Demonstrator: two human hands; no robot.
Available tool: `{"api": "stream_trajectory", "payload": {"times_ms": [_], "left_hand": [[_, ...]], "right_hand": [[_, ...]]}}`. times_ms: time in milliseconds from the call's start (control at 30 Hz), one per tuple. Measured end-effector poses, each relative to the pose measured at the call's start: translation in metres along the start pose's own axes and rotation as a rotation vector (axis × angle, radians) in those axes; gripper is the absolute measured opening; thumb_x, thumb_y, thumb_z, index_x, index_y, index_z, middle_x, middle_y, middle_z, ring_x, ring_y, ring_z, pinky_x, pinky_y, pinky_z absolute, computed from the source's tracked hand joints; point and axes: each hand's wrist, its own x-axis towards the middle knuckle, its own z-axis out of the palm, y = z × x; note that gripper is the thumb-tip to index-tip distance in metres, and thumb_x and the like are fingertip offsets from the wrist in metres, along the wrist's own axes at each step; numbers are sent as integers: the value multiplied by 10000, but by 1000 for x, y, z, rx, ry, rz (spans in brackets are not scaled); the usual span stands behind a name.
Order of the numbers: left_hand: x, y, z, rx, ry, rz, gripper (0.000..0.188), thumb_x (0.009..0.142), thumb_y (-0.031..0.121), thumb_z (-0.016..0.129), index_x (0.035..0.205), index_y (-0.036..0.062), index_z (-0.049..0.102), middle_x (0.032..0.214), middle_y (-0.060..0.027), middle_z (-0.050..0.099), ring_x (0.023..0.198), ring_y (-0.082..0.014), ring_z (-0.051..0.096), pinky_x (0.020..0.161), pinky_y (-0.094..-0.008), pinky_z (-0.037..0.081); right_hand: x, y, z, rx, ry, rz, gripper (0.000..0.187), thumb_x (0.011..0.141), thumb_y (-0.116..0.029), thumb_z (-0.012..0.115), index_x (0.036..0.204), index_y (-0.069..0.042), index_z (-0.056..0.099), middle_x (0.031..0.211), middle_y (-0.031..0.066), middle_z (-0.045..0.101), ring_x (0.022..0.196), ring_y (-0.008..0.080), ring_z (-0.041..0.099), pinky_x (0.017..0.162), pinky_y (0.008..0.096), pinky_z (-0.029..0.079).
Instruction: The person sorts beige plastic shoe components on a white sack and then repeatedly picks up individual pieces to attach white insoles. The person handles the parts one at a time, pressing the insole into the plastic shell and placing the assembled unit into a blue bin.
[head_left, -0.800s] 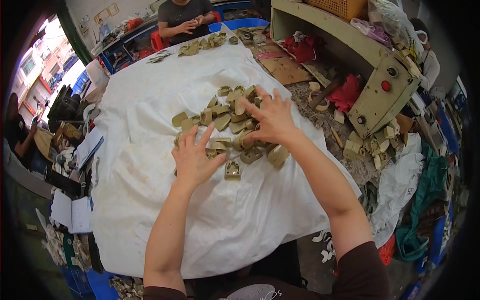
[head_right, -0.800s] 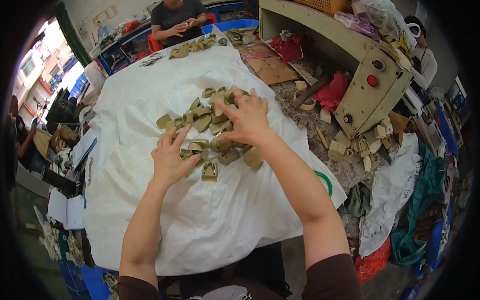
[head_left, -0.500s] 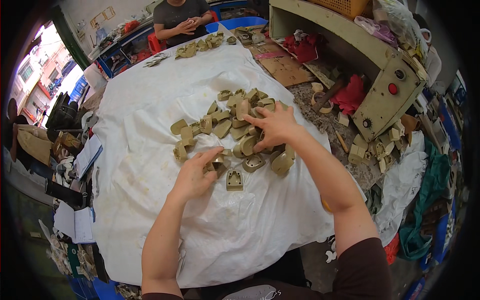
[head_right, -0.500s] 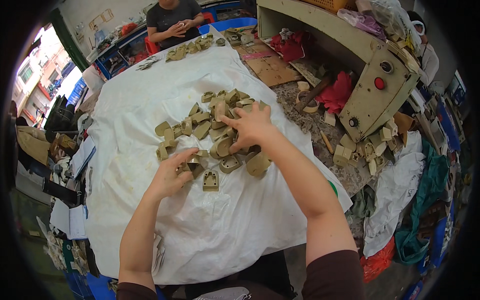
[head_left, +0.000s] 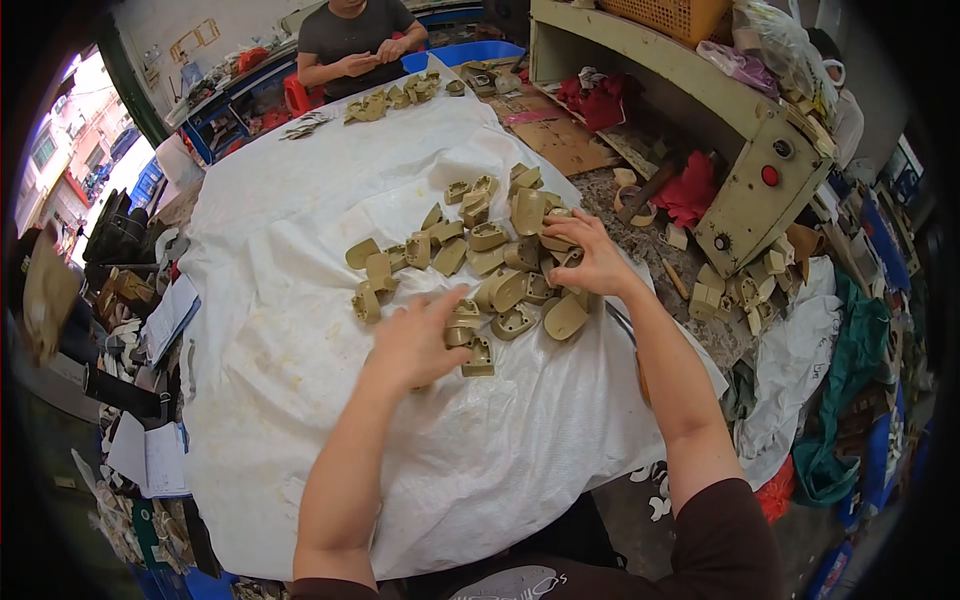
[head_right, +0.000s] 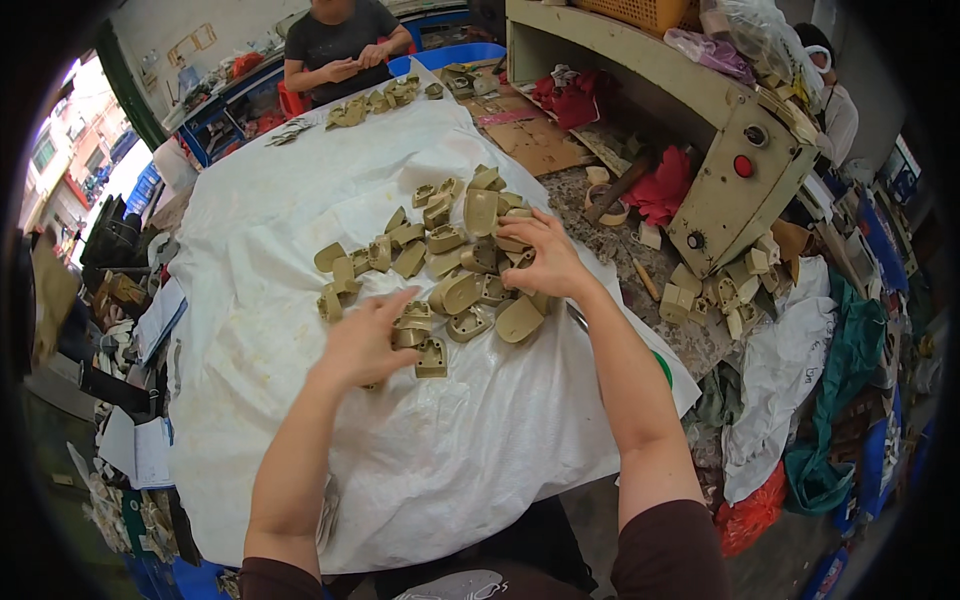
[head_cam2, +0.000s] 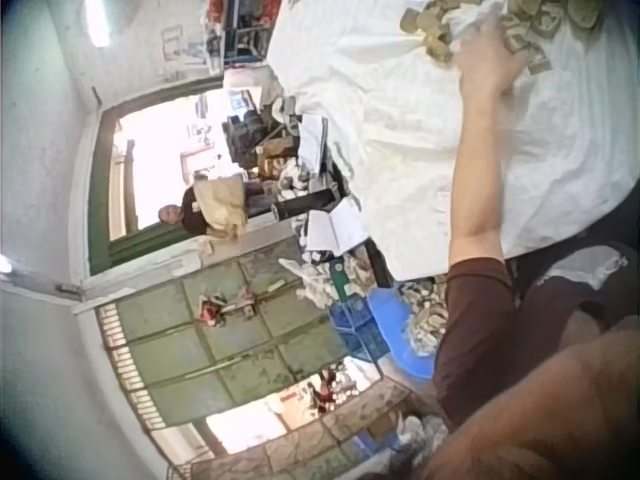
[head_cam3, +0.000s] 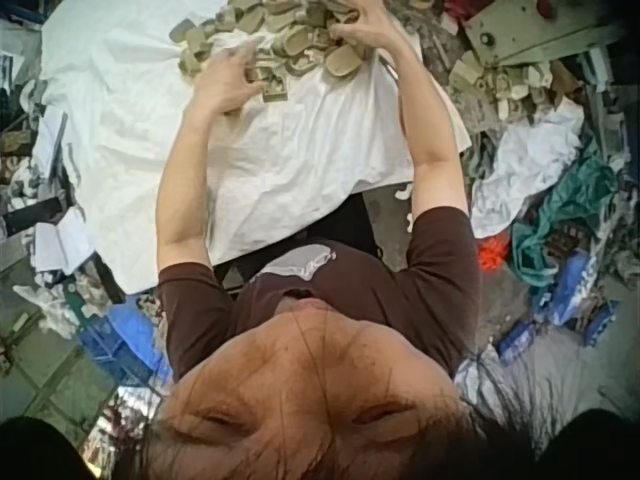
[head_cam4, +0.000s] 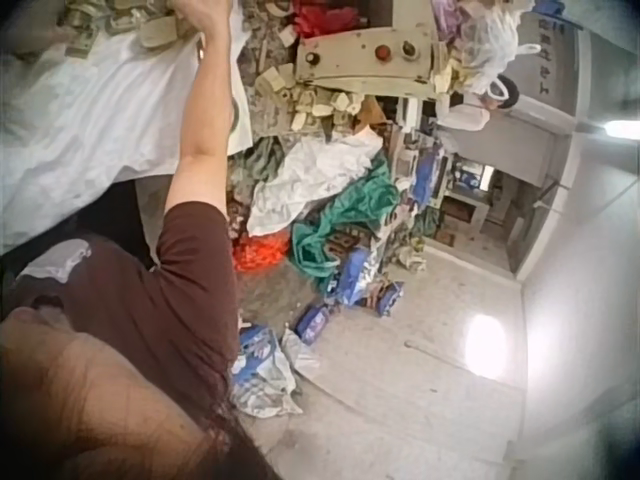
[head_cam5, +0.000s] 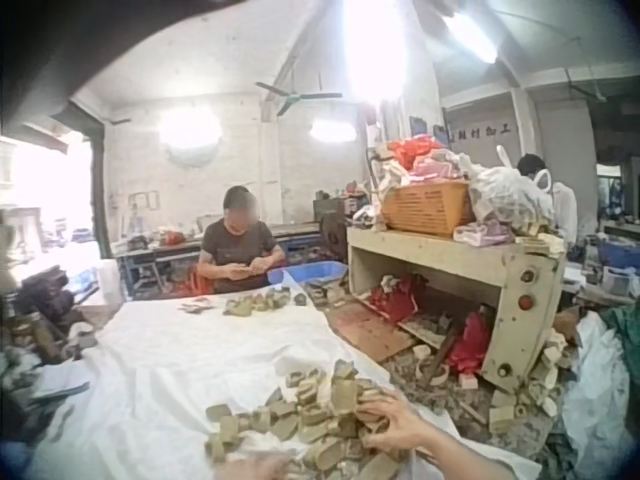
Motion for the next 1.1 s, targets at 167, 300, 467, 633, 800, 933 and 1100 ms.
{"api": "stream_trajectory", "payload": {"times_ms": [167,300,467,633,800,933,1100], "left_hand": [[0,-19,26,-37,70,58,569,797,150,637,1332,276,490,1135,-123,591,991,-315,571,859,-397,495],[7,-58,41,-310,321,72,508,810,23,567,1284,197,505,1071,-170,608,995,-356,578,854,-411,485],[14,-68,41,-481,468,29,460,814,-12,555,1259,75,484,1075,-234,613,1002,-415,581,844,-446,476],[24,-79,35,-589,445,-65,441,836,8,568,1265,61,481,983,-242,640,860,-392,638,765,-409,503],[32,-88,35,-828,455,-91,414,839,-11,563,1246,27,498,815,-106,637,624,-169,608,605,-286,505],[37,-121,31,-1087,533,-175,327,862,23,549,1189,16,524,794,-93,644,618,-141,606,569,-276,510],[21,-161,-7,-1508,790,-298,222,924,173,539,1107,47,535,824,-98,631,622,-148,599,500,-292,524]], "right_hand": [[-2,8,-3,129,-1,7,616,586,-192,746,1179,-114,599,1412,21,480,1397,351,233,1148,459,222],[-3,11,-9,185,-13,20,601,584,-180,738,1165,-111,603,1418,14,478,1399,341,237,1150,453,219],[-1,11,-15,199,-46,41,591,593,-127,704,1173,-103,593,1418,22,481,1391,274,287,1153,420,210],[2,14,-26,592,-78,150,506,626,-82,693,1121,-26,602,1394,78,497,1239,218,473,999,334,417],[6,59,-23,592,74,262,366,668,-56,667,1027,-4,614,1073,96,622,892,156,608,708,290,514],[-3,70,-23,658,174,327,261,751,-111,658,974,15,607,847,73,610,698,124,606,565,276,492],[-4,75,-7,506,285,282,339,785,-199,668,1066,-14,624,943,74,624,776,152,618,676,296,502]]}}
